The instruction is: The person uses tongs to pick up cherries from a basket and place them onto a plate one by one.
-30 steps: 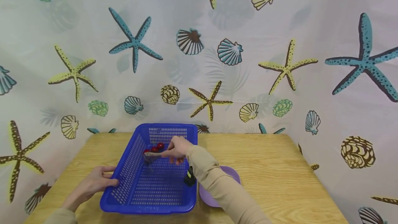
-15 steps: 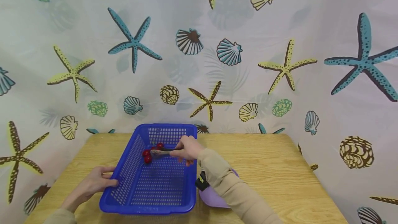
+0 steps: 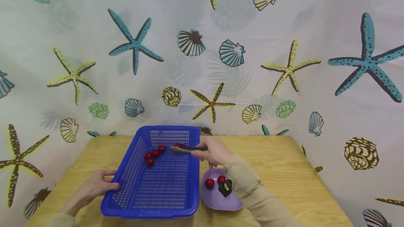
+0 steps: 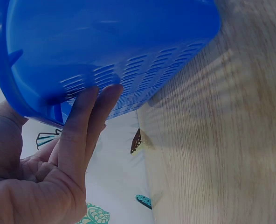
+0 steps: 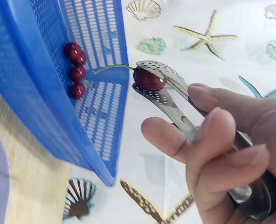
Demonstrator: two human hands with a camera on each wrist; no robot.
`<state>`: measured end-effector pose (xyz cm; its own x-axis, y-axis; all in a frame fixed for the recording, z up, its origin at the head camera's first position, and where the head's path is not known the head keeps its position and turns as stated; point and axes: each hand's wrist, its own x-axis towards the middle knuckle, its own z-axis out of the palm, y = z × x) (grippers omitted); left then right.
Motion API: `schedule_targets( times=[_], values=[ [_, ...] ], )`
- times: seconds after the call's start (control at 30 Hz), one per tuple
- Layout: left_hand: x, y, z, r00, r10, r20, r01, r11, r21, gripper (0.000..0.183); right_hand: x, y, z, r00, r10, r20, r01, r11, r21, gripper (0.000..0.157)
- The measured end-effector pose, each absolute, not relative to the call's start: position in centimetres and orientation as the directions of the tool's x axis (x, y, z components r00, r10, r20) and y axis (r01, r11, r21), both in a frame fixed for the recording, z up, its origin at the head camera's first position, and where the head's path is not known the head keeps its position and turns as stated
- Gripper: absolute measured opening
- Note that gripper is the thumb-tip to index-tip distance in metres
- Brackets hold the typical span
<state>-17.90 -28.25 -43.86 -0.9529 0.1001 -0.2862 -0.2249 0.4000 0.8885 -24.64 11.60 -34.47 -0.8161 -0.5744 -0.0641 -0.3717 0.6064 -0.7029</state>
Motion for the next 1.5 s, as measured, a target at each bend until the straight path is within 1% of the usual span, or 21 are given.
schedule_targets(
  times=[0.2, 0.37, 0.53, 0.87, 1.03, 1.13, 1.3, 1.5],
  values=[
    [-17.9, -28.1, -43.9, -0.954, 0.077, -0.291, -0.237, 0.4, 0.885, 0.071, -23.8, 14.1, -33.9, -0.837, -0.548, 0.001, -0.409, 0.624, -0.666, 0.024],
    [-17.8, -28.3, -44.1, -0.954, 0.102, -0.281, -0.221, 0.392, 0.893, 0.071, -23.1, 16.1, -33.6, -0.862, -0.506, 0.015, -0.393, 0.651, -0.65, 0.027],
    [-17.9, -28.4, -44.2, -0.952, 0.106, -0.286, -0.223, 0.396, 0.891, 0.072, -22.8, 18.0, -33.4, -0.867, -0.497, 0.037, -0.408, 0.665, -0.625, 0.027],
    [-17.9, -28.4, -44.0, -0.95, 0.113, -0.291, -0.226, 0.395, 0.89, 0.073, -22.6, 21.0, -32.7, -0.889, -0.459, 0.009, -0.372, 0.709, -0.599, 0.029],
    [-17.8, -28.4, -44.0, -0.95, 0.146, -0.276, -0.203, 0.384, 0.901, 0.073, -22.7, 22.4, -32.5, -0.898, -0.439, -0.006, -0.353, 0.729, -0.587, 0.031],
    [-17.8, -28.5, -44.0, -0.951, 0.163, -0.263, -0.186, 0.379, 0.907, 0.073, -22.7, 23.1, -32.3, -0.896, -0.443, -0.003, -0.361, 0.733, -0.577, 0.032],
    [-17.8, -28.4, -44.0, -0.95, 0.15, -0.273, -0.199, 0.38, 0.903, 0.073, -22.7, 24.1, -32.1, -0.882, -0.472, 0.0, -0.392, 0.732, -0.557, 0.036],
    [-17.8, -28.4, -44.0, -0.949, 0.146, -0.278, -0.205, 0.383, 0.901, 0.074, -22.8, 24.5, -31.9, -0.873, -0.486, -0.031, -0.396, 0.746, -0.535, 0.027]
  ],
)
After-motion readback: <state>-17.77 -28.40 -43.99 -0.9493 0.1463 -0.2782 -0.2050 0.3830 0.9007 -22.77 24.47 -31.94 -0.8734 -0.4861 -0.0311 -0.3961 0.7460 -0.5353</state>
